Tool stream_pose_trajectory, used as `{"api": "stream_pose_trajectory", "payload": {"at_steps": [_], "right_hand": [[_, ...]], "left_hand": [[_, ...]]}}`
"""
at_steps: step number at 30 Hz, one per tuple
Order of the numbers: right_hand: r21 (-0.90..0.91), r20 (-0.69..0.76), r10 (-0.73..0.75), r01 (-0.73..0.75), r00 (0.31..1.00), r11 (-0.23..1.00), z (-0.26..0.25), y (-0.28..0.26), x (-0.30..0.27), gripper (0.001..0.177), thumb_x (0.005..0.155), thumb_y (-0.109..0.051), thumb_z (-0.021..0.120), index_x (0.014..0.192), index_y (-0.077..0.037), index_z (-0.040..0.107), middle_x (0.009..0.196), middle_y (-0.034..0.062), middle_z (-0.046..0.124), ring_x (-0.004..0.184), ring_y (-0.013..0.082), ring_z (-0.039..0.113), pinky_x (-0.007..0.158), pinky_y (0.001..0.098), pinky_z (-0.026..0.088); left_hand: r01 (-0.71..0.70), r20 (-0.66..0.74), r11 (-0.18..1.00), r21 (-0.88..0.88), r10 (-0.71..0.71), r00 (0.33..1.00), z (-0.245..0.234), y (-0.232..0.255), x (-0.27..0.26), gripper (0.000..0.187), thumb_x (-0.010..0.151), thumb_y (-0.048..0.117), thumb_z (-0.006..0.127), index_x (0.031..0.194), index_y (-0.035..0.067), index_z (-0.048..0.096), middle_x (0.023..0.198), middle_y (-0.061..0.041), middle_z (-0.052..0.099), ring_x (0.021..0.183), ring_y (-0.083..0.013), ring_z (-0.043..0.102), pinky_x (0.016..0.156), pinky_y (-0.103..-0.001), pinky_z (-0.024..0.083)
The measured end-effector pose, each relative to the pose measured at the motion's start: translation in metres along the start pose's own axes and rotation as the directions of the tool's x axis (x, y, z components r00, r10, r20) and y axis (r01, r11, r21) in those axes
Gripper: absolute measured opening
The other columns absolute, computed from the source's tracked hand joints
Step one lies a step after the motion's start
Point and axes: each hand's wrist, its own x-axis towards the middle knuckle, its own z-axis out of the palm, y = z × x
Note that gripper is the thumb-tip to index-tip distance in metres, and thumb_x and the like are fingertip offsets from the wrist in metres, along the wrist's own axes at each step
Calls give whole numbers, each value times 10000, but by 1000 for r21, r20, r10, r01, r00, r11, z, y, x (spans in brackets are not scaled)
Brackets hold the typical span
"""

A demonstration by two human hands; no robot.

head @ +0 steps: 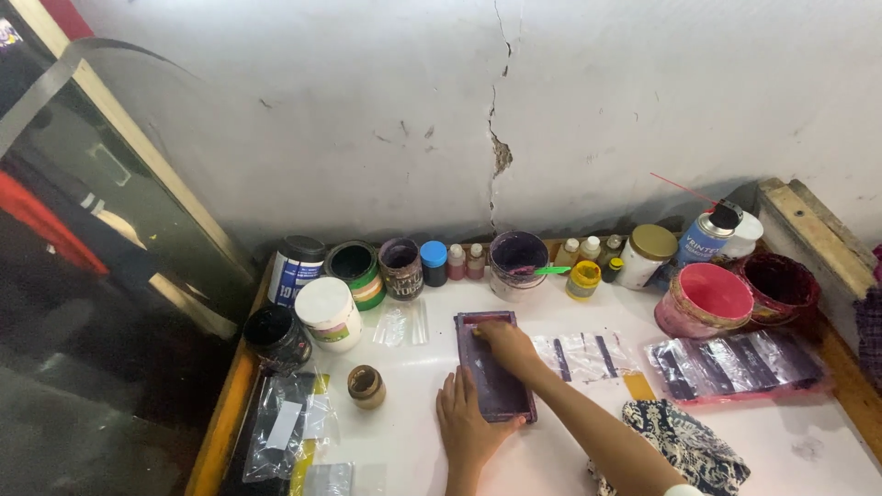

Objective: The person uses a yellow squeegee to spread purple ink across a screen printing frame. They then wipe the white work surface with a patterned cloth. Finally, they stir a container of dark purple ink with a green-handled tool.

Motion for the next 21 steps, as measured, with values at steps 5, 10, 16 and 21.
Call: {"api": "stream_pose_trajectory", "payload": {"at_steps": [5, 10, 16, 21], "right_hand": [[-19, -140, -185, 184, 973, 983, 16, 1, -43, 207, 942, -161, 567, 1127, -158, 661, 1099, 100, 737, 929, 329, 700, 739, 453, 556], [-29, -96, -170, 168, 981, 985, 34, 8, -82, 223, 927, -188, 584, 1146, -186, 627, 1103, 66, 714, 934, 292, 692, 706, 442, 567], [-11, -94, -241, 241, 966, 971, 43, 7, -124, 306, 786, -15, 672, 1044, -171, 619, 963, 63, 713, 828, 265, 661, 631, 397, 533], [-102, -185, -381, 368, 906, 924, 51, 14, -128, 445, 736, 41, 738, 1146, -129, 699, 1036, 95, 762, 840, 291, 722, 668, 408, 591]], "left_hand": [[-5, -28, 1000, -19, 4, 1000, -1, 0, 1, 1442, 452, 856, 960, 1523, 62, 411, 1541, -134, 495, 1412, -324, 445, 1145, -530, 317], [-19, -66, 999, -46, 16, 998, 1, -1, 1, 1513, 350, 806, 1014, 1520, 55, 415, 1504, -128, 541, 1389, -309, 482, 1136, -512, 339], [-52, -67, 998, -23, 50, 996, 9, -7, -3, 1332, 534, 652, 944, 1572, 61, 354, 1568, -103, 485, 1458, -303, 411, 1184, -521, 297], [19, 126, 997, -76, -9, 992, 6, -8, 0, 1292, 631, 603, 909, 1603, 71, 245, 1616, -88, 403, 1491, -336, 313, 1201, -505, 238]]}}
